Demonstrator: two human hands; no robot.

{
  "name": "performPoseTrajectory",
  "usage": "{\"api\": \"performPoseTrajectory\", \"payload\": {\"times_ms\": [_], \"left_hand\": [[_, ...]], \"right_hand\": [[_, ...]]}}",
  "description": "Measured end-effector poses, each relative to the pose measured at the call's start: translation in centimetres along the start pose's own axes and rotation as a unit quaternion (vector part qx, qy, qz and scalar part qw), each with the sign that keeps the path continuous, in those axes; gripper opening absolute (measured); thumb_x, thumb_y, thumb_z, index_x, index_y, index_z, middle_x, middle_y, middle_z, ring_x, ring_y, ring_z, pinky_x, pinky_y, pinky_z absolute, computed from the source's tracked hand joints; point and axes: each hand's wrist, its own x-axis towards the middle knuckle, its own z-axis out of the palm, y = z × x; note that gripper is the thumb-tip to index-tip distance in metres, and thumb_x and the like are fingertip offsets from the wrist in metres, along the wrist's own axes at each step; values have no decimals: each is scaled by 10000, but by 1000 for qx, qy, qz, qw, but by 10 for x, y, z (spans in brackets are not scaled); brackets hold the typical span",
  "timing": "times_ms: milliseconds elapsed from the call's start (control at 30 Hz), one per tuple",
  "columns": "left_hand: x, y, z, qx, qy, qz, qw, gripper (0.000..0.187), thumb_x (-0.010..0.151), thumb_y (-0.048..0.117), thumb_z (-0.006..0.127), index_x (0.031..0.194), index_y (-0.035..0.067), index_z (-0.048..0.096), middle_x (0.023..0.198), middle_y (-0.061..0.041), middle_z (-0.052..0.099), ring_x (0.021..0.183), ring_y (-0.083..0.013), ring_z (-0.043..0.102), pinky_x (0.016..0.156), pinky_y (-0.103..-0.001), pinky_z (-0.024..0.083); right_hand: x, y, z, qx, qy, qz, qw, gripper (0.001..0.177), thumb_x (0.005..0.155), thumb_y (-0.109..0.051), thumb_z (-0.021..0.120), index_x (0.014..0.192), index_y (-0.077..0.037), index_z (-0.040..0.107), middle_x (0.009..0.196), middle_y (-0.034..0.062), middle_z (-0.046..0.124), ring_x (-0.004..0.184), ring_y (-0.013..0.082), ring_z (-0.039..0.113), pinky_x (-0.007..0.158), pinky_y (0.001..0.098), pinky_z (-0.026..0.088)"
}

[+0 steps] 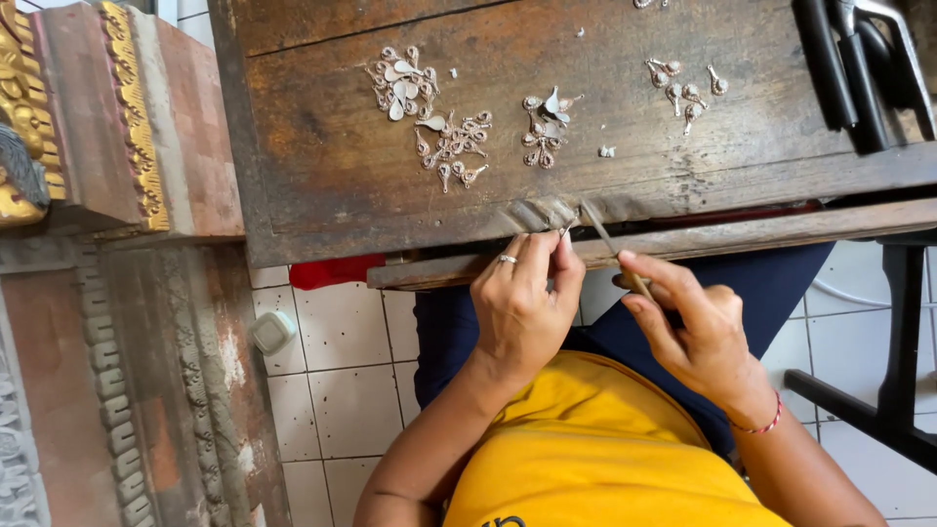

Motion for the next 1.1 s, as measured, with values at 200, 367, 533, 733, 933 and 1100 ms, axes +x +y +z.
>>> {"api": "performPoseTrajectory", "payload": {"times_ms": [200,367,533,733,933,1100], "left_hand": [[-5,-3,6,41,-4,18,999,86,906,45,636,824,72,627,638,-52,520,537,-239,619,530,-300,544],[-2,-7,4,47,-26,41,998,111,905,34,629,802,69,605,638,-60,505,548,-252,614,548,-309,550],[2,-4,3,56,-31,54,996,126,915,20,618,797,60,600,642,-70,509,557,-262,616,556,-317,554],[7,2,-7,68,-85,37,993,226,930,-58,630,790,66,503,689,-78,504,595,-256,540,586,-384,475],[6,4,-8,78,-101,43,991,227,946,-45,642,804,74,512,703,-72,516,609,-254,557,606,-380,486],[6,6,-8,89,-106,23,990,223,952,-16,649,808,80,508,706,-79,527,616,-267,576,589,-395,480]], "right_hand": [[4,-24,-4,-9,-35,10,999,347,899,-67,668,1240,-53,729,429,48,574,315,266,596,362,317,483],[5,-18,-3,-19,-70,13,997,342,908,-76,649,1240,-77,732,487,75,620,399,301,649,397,382,512],[19,-6,7,-51,-67,-28,996,319,963,-61,620,1261,-80,734,543,87,633,446,315,648,453,419,527],[-5,-4,-13,4,-159,45,986,418,977,-97,648,1393,-70,608,1245,39,733,553,89,587,605,221,492],[2,15,5,-112,-131,-54,984,419,998,-43,673,1408,-37,586,1180,53,778,590,138,662,543,324,503],[8,3,-5,-55,-146,-17,988,419,1003,-83,656,1412,-40,575,1027,55,772,562,141,644,560,303,480]]}}
